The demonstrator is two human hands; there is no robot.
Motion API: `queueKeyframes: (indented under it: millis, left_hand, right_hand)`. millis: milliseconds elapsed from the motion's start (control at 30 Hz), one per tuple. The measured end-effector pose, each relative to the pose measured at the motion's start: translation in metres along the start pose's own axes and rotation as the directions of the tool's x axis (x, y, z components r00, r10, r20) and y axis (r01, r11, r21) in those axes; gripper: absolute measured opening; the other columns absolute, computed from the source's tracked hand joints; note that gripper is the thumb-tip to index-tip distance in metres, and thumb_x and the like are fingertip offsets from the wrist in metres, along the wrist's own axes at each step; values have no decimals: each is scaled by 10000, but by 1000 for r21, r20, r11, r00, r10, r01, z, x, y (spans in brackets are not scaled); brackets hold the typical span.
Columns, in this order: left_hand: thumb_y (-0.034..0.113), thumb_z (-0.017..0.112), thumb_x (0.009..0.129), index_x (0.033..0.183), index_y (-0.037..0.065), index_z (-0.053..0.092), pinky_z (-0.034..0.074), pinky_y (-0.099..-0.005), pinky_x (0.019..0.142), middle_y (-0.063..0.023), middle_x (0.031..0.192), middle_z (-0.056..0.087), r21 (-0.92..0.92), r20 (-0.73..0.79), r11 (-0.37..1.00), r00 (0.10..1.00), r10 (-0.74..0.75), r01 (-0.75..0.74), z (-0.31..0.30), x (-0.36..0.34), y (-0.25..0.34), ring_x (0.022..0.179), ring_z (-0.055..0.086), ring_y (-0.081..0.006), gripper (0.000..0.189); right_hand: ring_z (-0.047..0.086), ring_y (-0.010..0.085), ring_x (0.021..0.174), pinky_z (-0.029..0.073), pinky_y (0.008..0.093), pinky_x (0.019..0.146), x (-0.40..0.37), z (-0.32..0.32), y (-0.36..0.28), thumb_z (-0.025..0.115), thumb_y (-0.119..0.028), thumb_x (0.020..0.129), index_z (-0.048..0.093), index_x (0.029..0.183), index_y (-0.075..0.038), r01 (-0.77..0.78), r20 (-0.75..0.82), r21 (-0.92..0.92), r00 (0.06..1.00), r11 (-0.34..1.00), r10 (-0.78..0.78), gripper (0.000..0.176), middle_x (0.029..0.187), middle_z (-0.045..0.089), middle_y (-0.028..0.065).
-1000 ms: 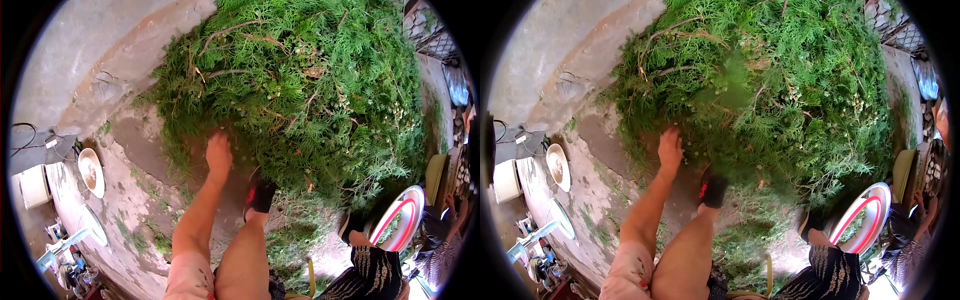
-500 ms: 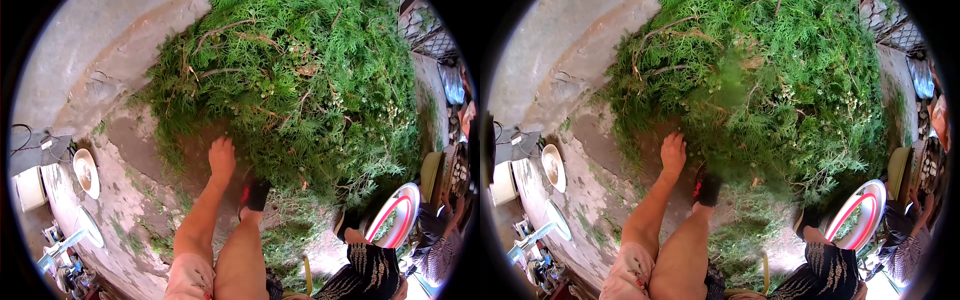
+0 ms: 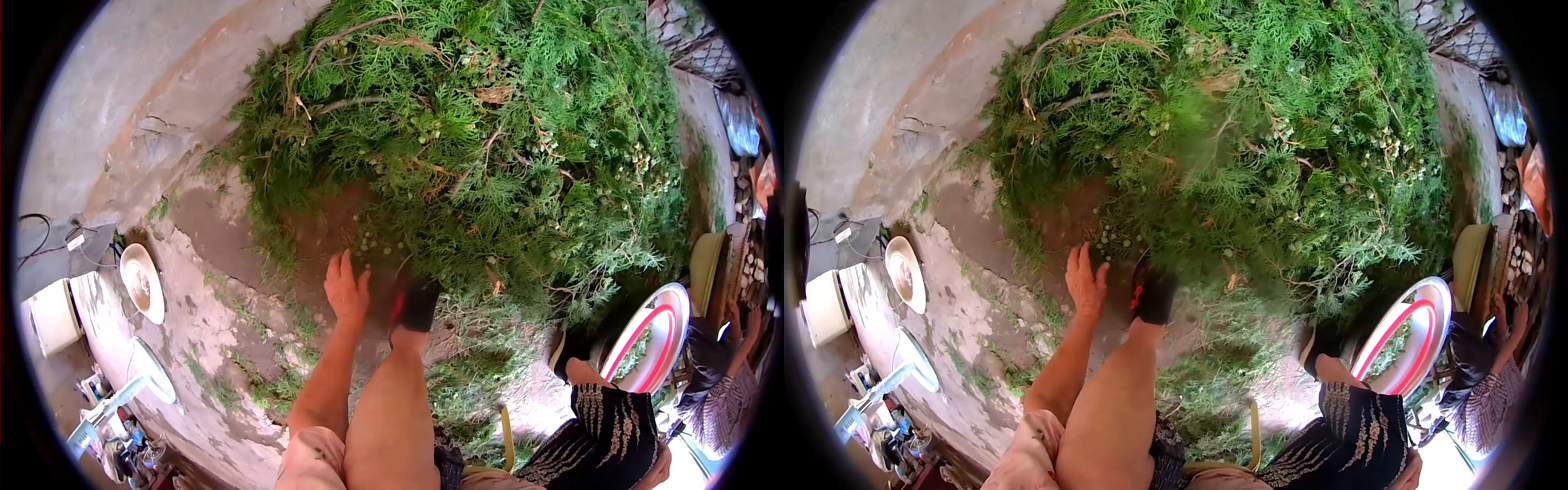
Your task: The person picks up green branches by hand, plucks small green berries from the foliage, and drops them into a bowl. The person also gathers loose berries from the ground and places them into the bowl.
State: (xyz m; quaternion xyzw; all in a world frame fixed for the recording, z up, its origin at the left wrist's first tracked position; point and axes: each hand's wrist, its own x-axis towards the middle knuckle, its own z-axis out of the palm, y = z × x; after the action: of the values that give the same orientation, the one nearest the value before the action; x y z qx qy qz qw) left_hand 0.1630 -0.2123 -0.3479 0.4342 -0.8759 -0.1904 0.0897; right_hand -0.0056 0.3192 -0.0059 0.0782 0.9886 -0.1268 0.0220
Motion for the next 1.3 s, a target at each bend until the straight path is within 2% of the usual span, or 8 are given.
queueKeyframes:
  millis: [100, 400, 633, 733, 867, 1000, 1133, 1300]
  left_hand:
    - [208, 687, 699, 1335, 133, 258, 468, -417, 732, -139, 1132, 416, -53, 224, 943, 924, -310, 330, 10, -17, -5, 970, 501, -365, 770]
    - [98, 661, 701, 1236, 87, 388, 447, -425, 734, -161, 1061, 428, -293, 87, 935, 980, -180, 198, 39, 11, -10, 909, 504, -380, 600]
    - [159, 652, 733, 1158, 83, 477, 453, -412, 722, -133, 895, 523, -209, -62, 887, 900, -432, 412, 47, 1, -55, 868, 538, -347, 466]
    - [166, 642, 753, 1171, 95, 464, 454, -415, 724, -122, 878, 524, -181, -85, 925, 932, -353, 334, 42, -1, -49, 887, 541, -340, 461]
    - [150, 622, 774, 1199, 95, 418, 456, -421, 723, -157, 1031, 457, -141, 26, 941, 952, -306, 306, 33, 13, -10, 914, 525, -374, 475]
    - [13, 664, 689, 969, 44, 536, 465, -377, 706, -152, 1021, 414, -251, -41, 914, 940, -339, 319, 46, 22, -27, 841, 525, -327, 310]
    - [-30, 664, 660, 839, 39, 543, 464, -341, 645, -91, 916, 447, -433, 228, 688, 809, -541, 582, 30, 18, -34, 738, 532, -265, 227]
    - [48, 652, 715, 891, 51, 532, 454, -372, 667, -106, 920, 478, -357, -55, 923, 983, -178, 147, 45, 14, -50, 760, 527, -300, 213]
  right_hand:
    - [534, 284, 759, 409, 372, 717, -1, 0, 1, 418, -272, 860, 592, 855, 44, -1, 3, 10, 1000, 1000, 1, 361, 798, 585, 170]
    - [532, 277, 757, 408, 366, 716, -1, 1, 2, 416, -267, 863, 591, 856, 45, -10, 9, 26, 1000, 1000, 10, 357, 798, 583, 166]
    - [530, 273, 756, 408, 361, 716, 0, 2, 3, 415, -263, 865, 589, 856, 46, -16, 14, 36, 1000, 999, 16, 354, 797, 582, 163]
    - [530, 271, 756, 407, 359, 716, 0, 3, 3, 414, -261, 866, 589, 856, 46, -16, 16, 41, 1000, 999, 15, 353, 797, 581, 161]
    - [529, 268, 755, 407, 357, 716, -1, 2, 2, 413, -259, 867, 588, 857, 46, -18, 16, 42, 1000, 999, 17, 352, 797, 580, 160]
    - [528, 265, 754, 407, 354, 715, -1, 1, 2, 412, -256, 869, 587, 857, 47, -13, 12, 47, 1000, 999, 13, 350, 796, 580, 158]
    - [527, 262, 754, 406, 352, 715, -2, 2, 3, 411, -254, 870, 587, 857, 47, -19, 14, 53, 1000, 998, 18, 349, 796, 579, 156]
    - [526, 259, 753, 406, 349, 715, -2, 3, 3, 410, -251, 872, 586, 857, 47, -22, 17, 56, 1000, 998, 21, 347, 796, 578, 154]
